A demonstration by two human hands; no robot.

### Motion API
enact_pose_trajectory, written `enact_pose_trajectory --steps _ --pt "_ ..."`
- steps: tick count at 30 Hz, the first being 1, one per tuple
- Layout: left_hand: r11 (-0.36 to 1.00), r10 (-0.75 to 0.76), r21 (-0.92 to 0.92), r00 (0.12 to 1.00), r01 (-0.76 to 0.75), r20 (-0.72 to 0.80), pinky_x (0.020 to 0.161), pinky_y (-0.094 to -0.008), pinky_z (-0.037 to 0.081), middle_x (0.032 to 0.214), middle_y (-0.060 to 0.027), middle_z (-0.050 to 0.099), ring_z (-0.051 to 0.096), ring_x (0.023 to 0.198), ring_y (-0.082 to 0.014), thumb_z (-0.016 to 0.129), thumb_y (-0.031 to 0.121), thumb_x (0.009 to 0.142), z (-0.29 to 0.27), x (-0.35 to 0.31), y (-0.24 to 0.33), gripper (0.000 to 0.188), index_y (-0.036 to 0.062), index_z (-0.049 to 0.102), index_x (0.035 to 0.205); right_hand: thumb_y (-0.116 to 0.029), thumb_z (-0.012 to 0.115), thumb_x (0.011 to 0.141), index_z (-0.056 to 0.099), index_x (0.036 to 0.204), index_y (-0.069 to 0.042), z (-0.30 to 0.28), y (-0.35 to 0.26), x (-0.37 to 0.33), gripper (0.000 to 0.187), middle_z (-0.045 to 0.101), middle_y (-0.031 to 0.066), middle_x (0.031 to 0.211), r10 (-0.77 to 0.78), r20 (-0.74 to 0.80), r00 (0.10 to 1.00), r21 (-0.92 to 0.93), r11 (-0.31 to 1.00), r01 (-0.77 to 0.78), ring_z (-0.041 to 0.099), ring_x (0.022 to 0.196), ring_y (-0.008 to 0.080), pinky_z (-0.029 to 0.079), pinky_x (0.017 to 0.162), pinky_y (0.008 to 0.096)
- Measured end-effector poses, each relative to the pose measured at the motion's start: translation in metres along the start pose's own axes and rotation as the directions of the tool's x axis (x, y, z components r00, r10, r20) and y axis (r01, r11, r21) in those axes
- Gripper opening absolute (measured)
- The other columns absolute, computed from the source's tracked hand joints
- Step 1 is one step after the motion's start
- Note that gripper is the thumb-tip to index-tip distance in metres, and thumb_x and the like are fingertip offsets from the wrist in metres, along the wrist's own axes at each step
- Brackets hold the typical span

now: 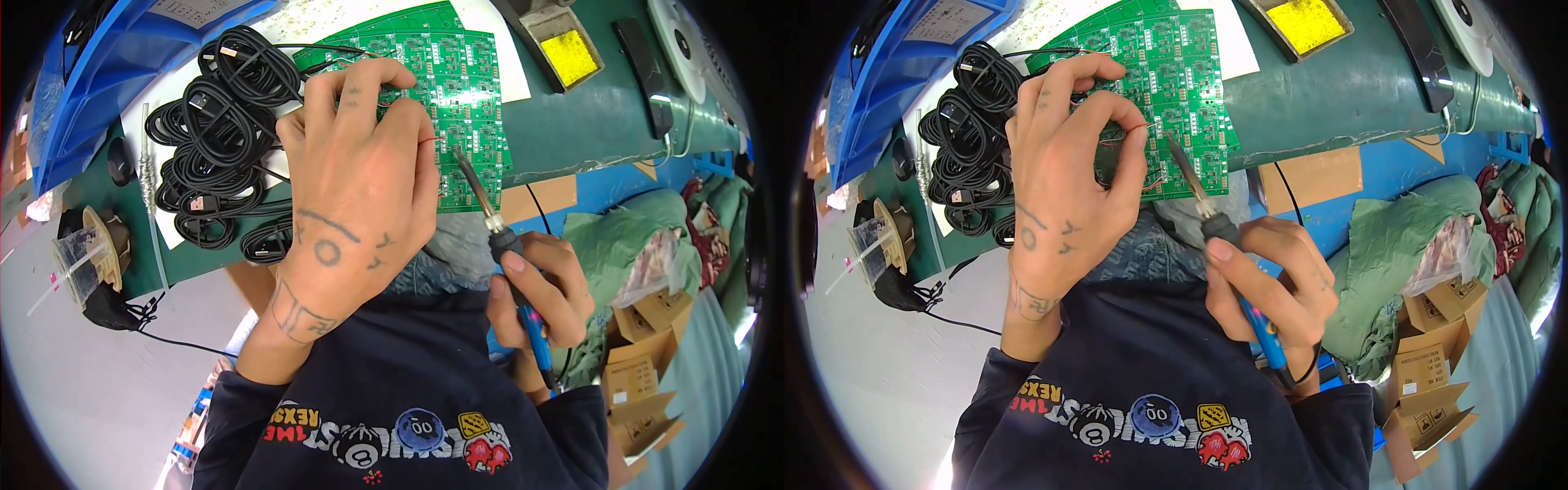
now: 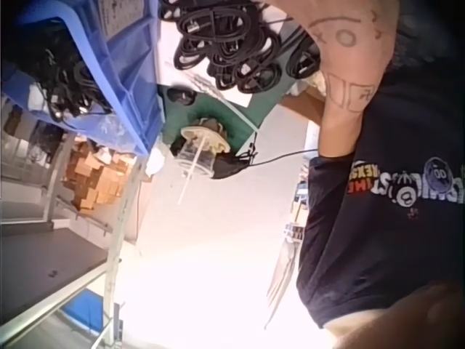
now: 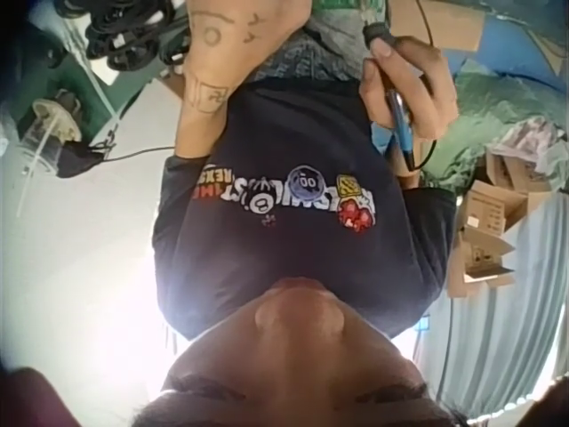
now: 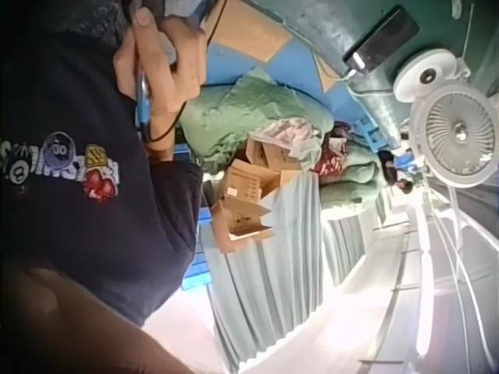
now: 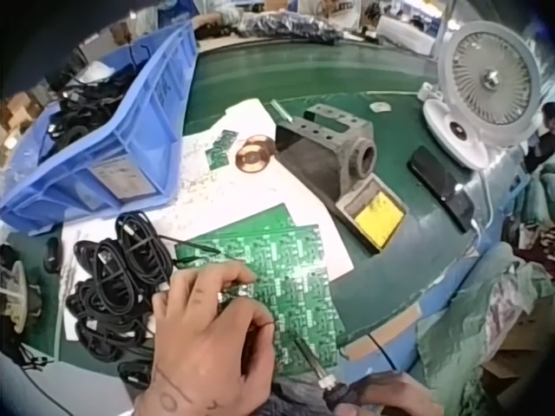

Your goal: Soldering electronic components and wires onto a printed circuit board.

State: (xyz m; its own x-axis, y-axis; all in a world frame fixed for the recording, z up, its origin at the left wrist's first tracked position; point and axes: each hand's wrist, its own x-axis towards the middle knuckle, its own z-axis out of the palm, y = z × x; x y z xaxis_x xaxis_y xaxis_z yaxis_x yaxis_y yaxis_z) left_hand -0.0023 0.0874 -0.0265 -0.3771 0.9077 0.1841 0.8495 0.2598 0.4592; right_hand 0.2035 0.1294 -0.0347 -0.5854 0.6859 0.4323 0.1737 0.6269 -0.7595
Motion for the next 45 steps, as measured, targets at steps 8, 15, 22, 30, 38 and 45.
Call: enact_pose_trajectory --steps 8,15,22,30,38,45 --pt "1.0 0.021 -0.006 0.999 -0.021 -0.026 0.098 -0.0388 0.041 0.131 -0.0028 0.061 0.054 0.112 -0.0255 0.072 0.002 0.078 0.003 -0.002 -0.003 0.013 0.0089 0.065 0.087 0.004 0.076 0.07 0.077 0.101 0.001 -0.003 0.006 -0.004 0.031 0.066 0.0127 0.088 -0.037 -0.058 0.998 0.024 0.999 0.039 0.063 0.071 0.0261 0.059 0.069 0.0365" --pt "0.997 0.06 -0.049 0.998 -0.062 -0.03 0.099 -0.0389 0.041 0.131 -0.0033 0.061 0.053 0.111 -0.026 0.072 0.003 0.079 0.002 -0.003 -0.009 0.013 0.0091 0.066 0.087 0.003 0.077 0.071 0.077 0.1 0.001 -0.003 0.007 -0.002 0.03 0.066 0.013 0.088 -0.059 -0.044 0.997 0.038 0.997 0.061 0.063 0.071 0.0261 0.059 0.068 0.0374" --pt "0.994 0.079 -0.075 0.995 -0.074 0.057 0.099 -0.0391 0.041 0.132 -0.0039 0.06 0.052 0.111 -0.0266 0.073 0.003 0.078 -0.008 0.003 -0.011 0.013 0.0088 0.065 0.087 0.002 0.077 0.071 0.077 0.101 0.001 -0.001 0.009 -0.004 0.03 0.065 0.0131 0.088 -0.058 -0.043 0.997 0.035 0.998 0.059 0.062 0.071 0.0254 0.06 0.071 0.0398" --pt "0.996 0.057 -0.079 0.993 -0.049 0.106 0.098 -0.0386 0.042 0.131 -0.0046 0.058 0.051 0.109 -0.0261 0.073 0.004 0.077 -0.011 0.006 -0.009 0.011 0.0074 0.064 0.084 0.002 0.078 0.072 0.077 0.102 0.0 -0.001 0.011 -0.003 0.03 0.065 0.013 0.088 -0.057 -0.028 0.998 0.057 0.997 0.058 0.06 0.071 0.0243 0.06 0.075 0.0432" --pt "0.996 0.048 -0.087 0.986 -0.034 0.161 0.095 -0.0378 0.043 0.127 -0.0056 0.058 0.051 0.106 -0.0256 0.072 0.003 0.078 -0.017 0.015 -0.007 0.009 0.0058 0.064 0.079 0.003 0.078 0.071 0.078 0.102 -0.001 0.002 0.011 -0.003 0.03 0.065 0.0129 0.087 -0.051 -0.001 0.999 0.061 0.997 0.051 0.06 0.072 0.0245 0.06 0.076 0.0434" --pt "0.999 0.04 -0.023 0.985 -0.037 0.169 0.094 -0.0387 0.044 0.125 -0.006 0.056 0.05 0.105 -0.0256 0.071 0.002 0.079 -0.019 0.015 -0.001 0.008 0.0052 0.063 0.079 0.004 0.078 0.071 0.078 0.102 -0.001 0.005 0.01 -0.001 0.032 0.066 0.0127 0.087 -0.049 -0.008 0.999 0.065 0.997 0.049 0.06 0.072 0.0249 0.06 0.076 0.0433"
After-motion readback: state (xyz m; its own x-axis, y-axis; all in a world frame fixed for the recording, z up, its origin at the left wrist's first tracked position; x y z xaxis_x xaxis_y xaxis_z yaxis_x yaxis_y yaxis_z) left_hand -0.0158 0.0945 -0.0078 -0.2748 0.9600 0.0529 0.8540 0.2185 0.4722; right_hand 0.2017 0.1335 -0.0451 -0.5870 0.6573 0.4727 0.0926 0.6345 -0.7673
